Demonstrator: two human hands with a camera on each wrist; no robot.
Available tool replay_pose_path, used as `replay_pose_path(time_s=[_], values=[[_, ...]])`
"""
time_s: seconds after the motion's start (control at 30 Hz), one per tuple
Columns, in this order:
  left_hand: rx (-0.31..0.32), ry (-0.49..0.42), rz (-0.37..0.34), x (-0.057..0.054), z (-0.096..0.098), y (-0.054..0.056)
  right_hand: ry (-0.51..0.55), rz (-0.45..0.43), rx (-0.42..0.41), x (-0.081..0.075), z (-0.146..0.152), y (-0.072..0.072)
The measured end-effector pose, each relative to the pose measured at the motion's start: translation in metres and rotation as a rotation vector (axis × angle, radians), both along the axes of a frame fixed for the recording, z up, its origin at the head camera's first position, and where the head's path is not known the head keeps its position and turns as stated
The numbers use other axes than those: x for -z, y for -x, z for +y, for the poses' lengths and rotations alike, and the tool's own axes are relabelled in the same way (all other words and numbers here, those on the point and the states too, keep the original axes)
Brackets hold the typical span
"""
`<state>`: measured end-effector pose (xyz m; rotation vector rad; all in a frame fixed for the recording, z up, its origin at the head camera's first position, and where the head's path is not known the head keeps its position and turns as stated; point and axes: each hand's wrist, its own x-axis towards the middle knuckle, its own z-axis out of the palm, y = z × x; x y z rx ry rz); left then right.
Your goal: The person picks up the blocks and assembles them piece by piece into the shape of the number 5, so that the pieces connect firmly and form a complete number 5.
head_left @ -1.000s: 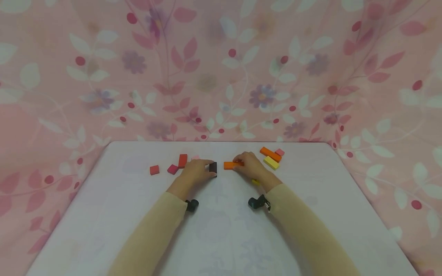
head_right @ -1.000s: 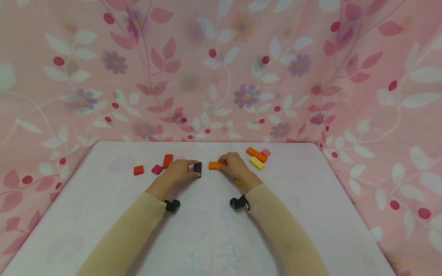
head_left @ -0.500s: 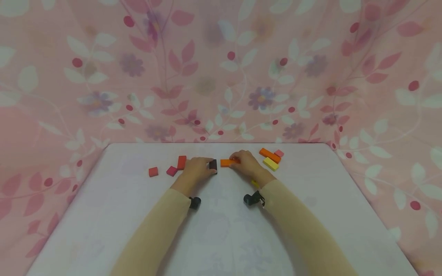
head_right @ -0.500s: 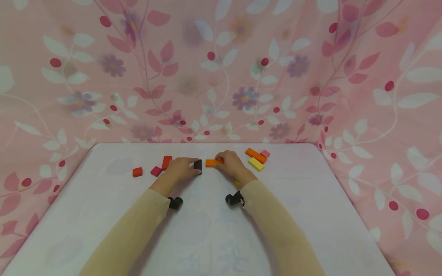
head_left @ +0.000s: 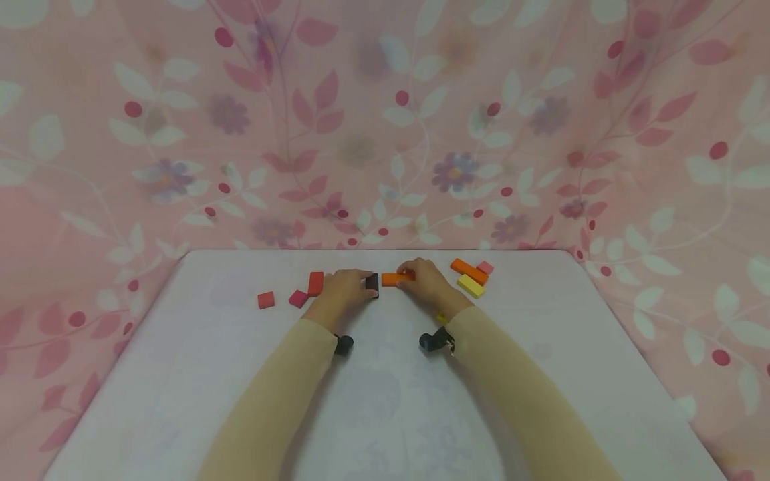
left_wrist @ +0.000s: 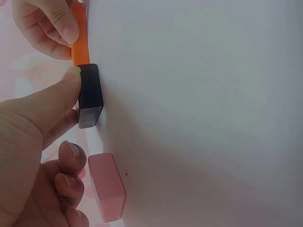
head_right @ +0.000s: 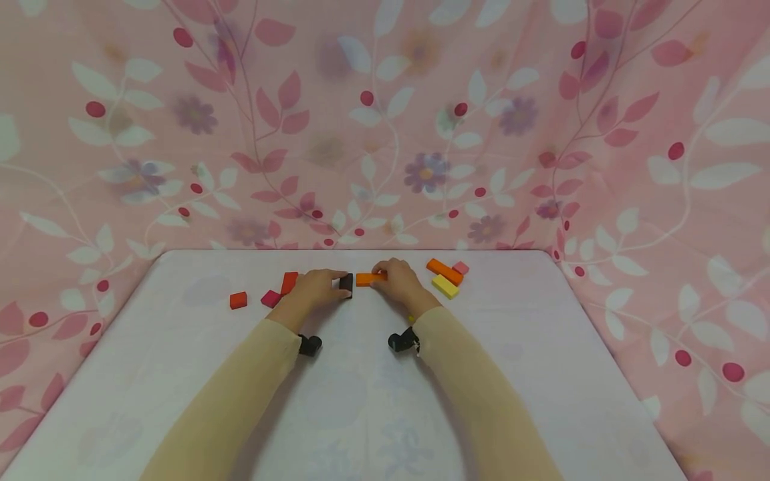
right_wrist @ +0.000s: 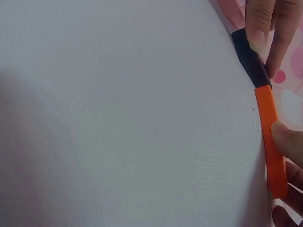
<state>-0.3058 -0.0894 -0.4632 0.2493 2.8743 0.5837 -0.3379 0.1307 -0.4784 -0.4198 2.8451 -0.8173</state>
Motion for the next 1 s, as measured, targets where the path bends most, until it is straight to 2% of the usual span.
replay_pose_path(time_s=[0.43,0.7,0.9,1.0], values=[[0.006,0.032,-0.019,-0.0024,0.0044,-0.0003,0.003,-0.017,0.033,0.0014,-0.0056,-0.0004],[0.001,-0.008,-0.012,-0.0057,0.0085,-0.0022,0.024,-0.007,0.072,0.0019,-0.0077,-0.0010],[-0.009,-0.004,-0.010,-0.0052,0.0080,-0.0020,0.026,0.009,0.047,0.0040,-0.0066,0.0005],[-0.015,-0.017,-0.008,-0.0049,0.0064,-0.0010,0.059,0.004,0.047,0.0059,-0.0026,0.0021]])
